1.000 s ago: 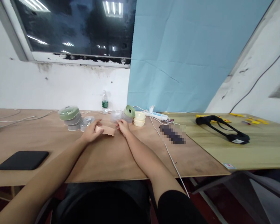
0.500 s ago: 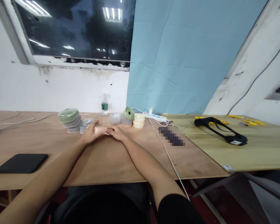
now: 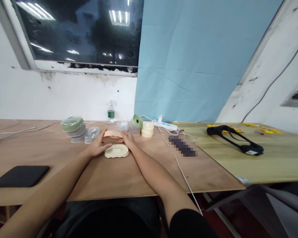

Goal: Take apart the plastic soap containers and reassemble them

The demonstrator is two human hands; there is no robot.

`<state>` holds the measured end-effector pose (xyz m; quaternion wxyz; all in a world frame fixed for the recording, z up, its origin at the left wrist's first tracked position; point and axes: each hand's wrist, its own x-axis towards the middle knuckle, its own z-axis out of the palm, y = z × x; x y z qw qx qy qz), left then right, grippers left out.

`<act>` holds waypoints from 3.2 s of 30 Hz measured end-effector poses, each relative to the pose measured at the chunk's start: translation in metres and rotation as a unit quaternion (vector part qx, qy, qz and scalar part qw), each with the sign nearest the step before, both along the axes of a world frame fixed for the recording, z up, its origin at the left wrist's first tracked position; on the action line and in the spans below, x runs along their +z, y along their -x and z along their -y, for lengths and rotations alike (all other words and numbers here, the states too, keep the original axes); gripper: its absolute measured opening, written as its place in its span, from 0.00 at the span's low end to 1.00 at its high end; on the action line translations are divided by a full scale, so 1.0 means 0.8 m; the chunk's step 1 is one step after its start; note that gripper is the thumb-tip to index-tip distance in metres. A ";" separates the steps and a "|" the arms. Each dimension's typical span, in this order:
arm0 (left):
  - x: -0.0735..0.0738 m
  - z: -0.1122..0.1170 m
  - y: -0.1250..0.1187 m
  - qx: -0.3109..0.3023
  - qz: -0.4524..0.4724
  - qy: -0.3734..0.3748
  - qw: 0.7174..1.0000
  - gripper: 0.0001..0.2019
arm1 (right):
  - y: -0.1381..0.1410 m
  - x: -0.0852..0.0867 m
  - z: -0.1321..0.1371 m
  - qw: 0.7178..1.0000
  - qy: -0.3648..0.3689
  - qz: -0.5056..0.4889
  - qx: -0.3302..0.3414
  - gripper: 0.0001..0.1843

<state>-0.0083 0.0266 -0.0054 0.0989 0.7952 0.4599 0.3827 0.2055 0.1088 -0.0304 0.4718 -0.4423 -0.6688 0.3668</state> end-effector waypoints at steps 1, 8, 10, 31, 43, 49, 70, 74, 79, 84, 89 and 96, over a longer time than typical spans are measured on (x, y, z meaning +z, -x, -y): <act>0.001 -0.001 0.000 0.004 0.001 -0.008 1.000 0.37 | 0.000 -0.001 0.001 1.000 -0.013 0.006 -0.008 0.31; -0.003 -0.015 0.007 0.141 0.066 -0.008 0.988 0.18 | 0.003 0.005 0.015 0.994 -0.111 0.014 -0.009 0.29; -0.004 -0.017 0.007 0.167 0.138 -0.018 0.976 0.18 | 0.004 0.013 0.025 0.983 -0.178 0.051 -0.003 0.30; 0.003 0.008 -0.012 0.011 0.021 0.034 0.999 0.26 | -0.042 0.026 -0.009 0.888 -0.393 0.033 -0.235 0.13; 0.011 0.013 -0.017 0.015 -0.012 0.043 0.999 0.24 | -0.086 0.020 -0.037 0.895 -0.302 0.038 -0.326 0.19; 0.010 0.013 -0.017 0.008 -0.019 0.046 0.999 0.23 | -0.086 0.025 -0.033 0.888 -0.330 0.076 -0.310 0.20; 0.008 0.014 -0.018 0.010 -0.022 0.044 0.999 0.25 | -0.078 0.076 -0.046 0.883 -0.339 0.238 -0.222 0.20; 0.006 0.012 -0.018 0.007 -0.026 0.047 0.999 0.26 | -0.081 0.068 -0.045 0.891 -0.338 0.212 -0.217 0.24; 0.004 0.012 -0.018 0.002 -0.032 0.043 0.999 0.27 | -0.083 0.056 -0.054 0.897 -0.339 0.150 -0.242 0.20; 0.005 0.011 -0.018 -0.002 -0.045 0.046 0.998 0.27 | -0.089 0.036 -0.052 0.858 -0.385 0.143 -0.307 0.23; 0.008 0.013 -0.017 -0.003 -0.063 0.072 0.995 0.31 | -0.097 0.022 -0.036 0.824 -0.427 0.155 -0.337 0.25; -0.001 0.009 -0.019 -0.055 -0.162 0.061 0.983 0.49 | -0.060 0.024 -0.015 0.824 -0.490 0.184 -0.218 0.23</act>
